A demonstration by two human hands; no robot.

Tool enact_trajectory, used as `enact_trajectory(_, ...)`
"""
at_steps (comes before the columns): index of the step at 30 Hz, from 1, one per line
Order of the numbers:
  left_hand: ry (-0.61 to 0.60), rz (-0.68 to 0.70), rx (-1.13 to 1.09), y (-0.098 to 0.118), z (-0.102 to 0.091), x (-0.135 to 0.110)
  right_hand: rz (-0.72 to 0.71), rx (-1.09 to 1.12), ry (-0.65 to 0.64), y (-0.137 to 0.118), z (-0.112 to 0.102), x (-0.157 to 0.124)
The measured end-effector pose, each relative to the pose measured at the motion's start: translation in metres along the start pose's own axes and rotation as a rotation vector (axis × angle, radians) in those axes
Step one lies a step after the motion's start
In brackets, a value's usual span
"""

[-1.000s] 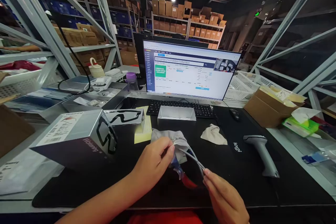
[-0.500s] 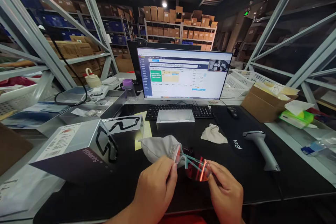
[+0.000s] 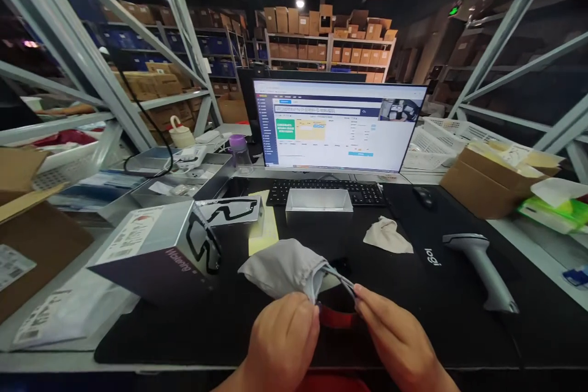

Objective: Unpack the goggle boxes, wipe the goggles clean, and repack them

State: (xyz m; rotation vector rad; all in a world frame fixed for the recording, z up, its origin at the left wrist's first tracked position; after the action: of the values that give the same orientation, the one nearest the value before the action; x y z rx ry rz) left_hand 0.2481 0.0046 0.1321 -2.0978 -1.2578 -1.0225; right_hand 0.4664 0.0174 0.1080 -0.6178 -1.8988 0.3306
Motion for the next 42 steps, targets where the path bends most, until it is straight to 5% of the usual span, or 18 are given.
enact_trajectory(5, -0.042, -0.055, -0.048, 0.006, 0.006, -0.012, -0.081, -0.146, 0.029, -0.002, 0.006, 0.001)
enact_trajectory(11, -0.016, -0.154, -0.049, 0.005, 0.005, -0.009, 0.153, -0.080, 0.215, -0.004, 0.016, 0.005)
enact_trajectory(17, -0.001, -0.181, -0.091, 0.000, 0.006, -0.009, 0.575, 0.401, 0.044, 0.003, 0.035, 0.024)
enact_trajectory(20, 0.021, -0.210, -0.139, -0.004, 0.003, -0.013, 0.451, 0.286, 0.019, -0.004, 0.041, 0.029)
enact_trajectory(24, 0.092, -0.295, -0.179, -0.020, -0.009, -0.011, 0.022, -0.033, 0.095, -0.019, 0.041, 0.034)
enact_trajectory(29, -0.041, -0.144, -0.128, -0.042, -0.018, 0.017, -0.265, -0.171, -0.111, -0.026, 0.036, 0.053)
enact_trajectory(34, -0.169, 0.108, 0.045, -0.044, -0.018, 0.037, -0.114, -0.148, -0.094, -0.022, 0.036, 0.076)
enact_trajectory(42, -0.135, -0.013, 0.254, -0.024, -0.016, 0.041, 0.219, 0.020, 0.194, -0.004, 0.052, 0.078)
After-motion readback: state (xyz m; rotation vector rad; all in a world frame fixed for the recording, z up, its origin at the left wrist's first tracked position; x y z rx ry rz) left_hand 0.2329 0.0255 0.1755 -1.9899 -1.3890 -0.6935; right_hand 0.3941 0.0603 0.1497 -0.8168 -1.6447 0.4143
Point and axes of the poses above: each hand's wrist, its own x-axis towards the middle knuckle, its own z-axis out of the palm, y = z × x, the point moved 3 cm from there along x, towards the middle knuckle, and after that the axes turned 14 degrees about x, right-handed, at the moved point
